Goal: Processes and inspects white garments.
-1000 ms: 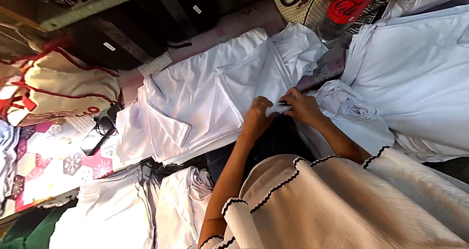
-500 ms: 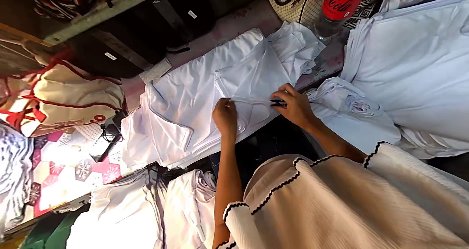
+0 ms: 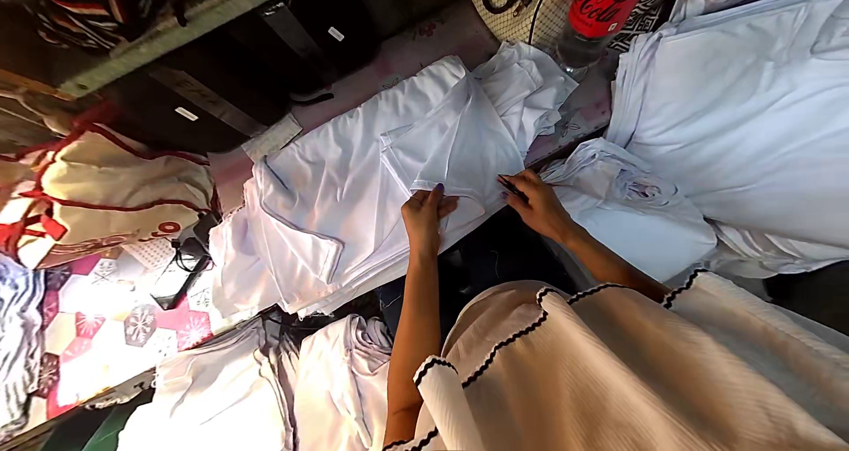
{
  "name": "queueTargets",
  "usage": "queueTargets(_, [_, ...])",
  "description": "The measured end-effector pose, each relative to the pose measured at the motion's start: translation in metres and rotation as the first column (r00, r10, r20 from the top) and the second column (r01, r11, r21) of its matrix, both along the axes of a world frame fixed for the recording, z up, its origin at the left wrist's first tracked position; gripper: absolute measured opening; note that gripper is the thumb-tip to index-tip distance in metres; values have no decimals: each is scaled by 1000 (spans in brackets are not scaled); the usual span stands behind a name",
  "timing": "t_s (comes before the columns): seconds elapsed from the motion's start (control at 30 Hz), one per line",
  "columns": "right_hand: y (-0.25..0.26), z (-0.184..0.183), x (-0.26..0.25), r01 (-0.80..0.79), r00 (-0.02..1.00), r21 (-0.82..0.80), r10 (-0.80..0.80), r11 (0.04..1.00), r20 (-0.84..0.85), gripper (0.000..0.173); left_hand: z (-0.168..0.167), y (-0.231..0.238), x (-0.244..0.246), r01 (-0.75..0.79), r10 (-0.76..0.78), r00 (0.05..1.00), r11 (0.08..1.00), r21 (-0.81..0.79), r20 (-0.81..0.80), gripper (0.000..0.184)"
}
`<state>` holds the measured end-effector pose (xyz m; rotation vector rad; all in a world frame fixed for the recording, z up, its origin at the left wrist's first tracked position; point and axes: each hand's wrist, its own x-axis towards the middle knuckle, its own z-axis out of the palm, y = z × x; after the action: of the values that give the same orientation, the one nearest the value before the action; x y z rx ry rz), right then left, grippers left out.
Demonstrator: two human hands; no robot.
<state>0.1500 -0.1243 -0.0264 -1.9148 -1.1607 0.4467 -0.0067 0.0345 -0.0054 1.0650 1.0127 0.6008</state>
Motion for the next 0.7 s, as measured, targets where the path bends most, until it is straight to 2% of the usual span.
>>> queueTargets(0.13, [24, 3, -5, -116, 993, 66, 116, 991, 14, 41, 4, 4, -2, -106, 136, 974, 981, -164, 183, 5])
queueTargets(0.23, [42, -3, -14, -30, 998, 176, 39, 984, -53, 32, 1, 2, -6, -101, 136, 959, 984, -148, 250, 12])
queueTargets(0.33, [64, -12, -24, -10, 986, 241, 50, 970, -161, 30, -6, -4, -6, -106, 118, 967, 992, -61, 228, 19])
queueTargets(0.4, [75, -15, -31, -26, 982, 250, 71, 968, -174, 16, -11, -6, -10, -129, 117, 981, 989, 77, 154, 27])
queueTargets(0.43, [79, -14, -34, -38, 982, 240, 81, 970, -172, 8, -15, -8, -14, -148, 130, 986, 969, 195, 104, 31])
queueTargets(0.5, [83, -11, -37, -77, 981, 204, 111, 976, -162, 8, -18, -11, -23, -134, 172, 985, 847, 514, -26, 35])
queueTargets(0.57, [81, -10, -38, -104, 977, 172, 134, 980, -168, 11, -16, -13, -27, -1, 141, 983, 646, 763, -118, 26])
queueTargets(0.63, [75, -9, -39, -115, 972, 138, 140, 984, -188, 13, -13, -6, -23, 234, 25, 962, 437, 869, -272, 18])
queueTargets(0.7, [68, -7, -40, -118, 973, 88, 132, 989, -187, 14, -15, 9, -15, 458, -43, 882, 311, 833, -469, 22])
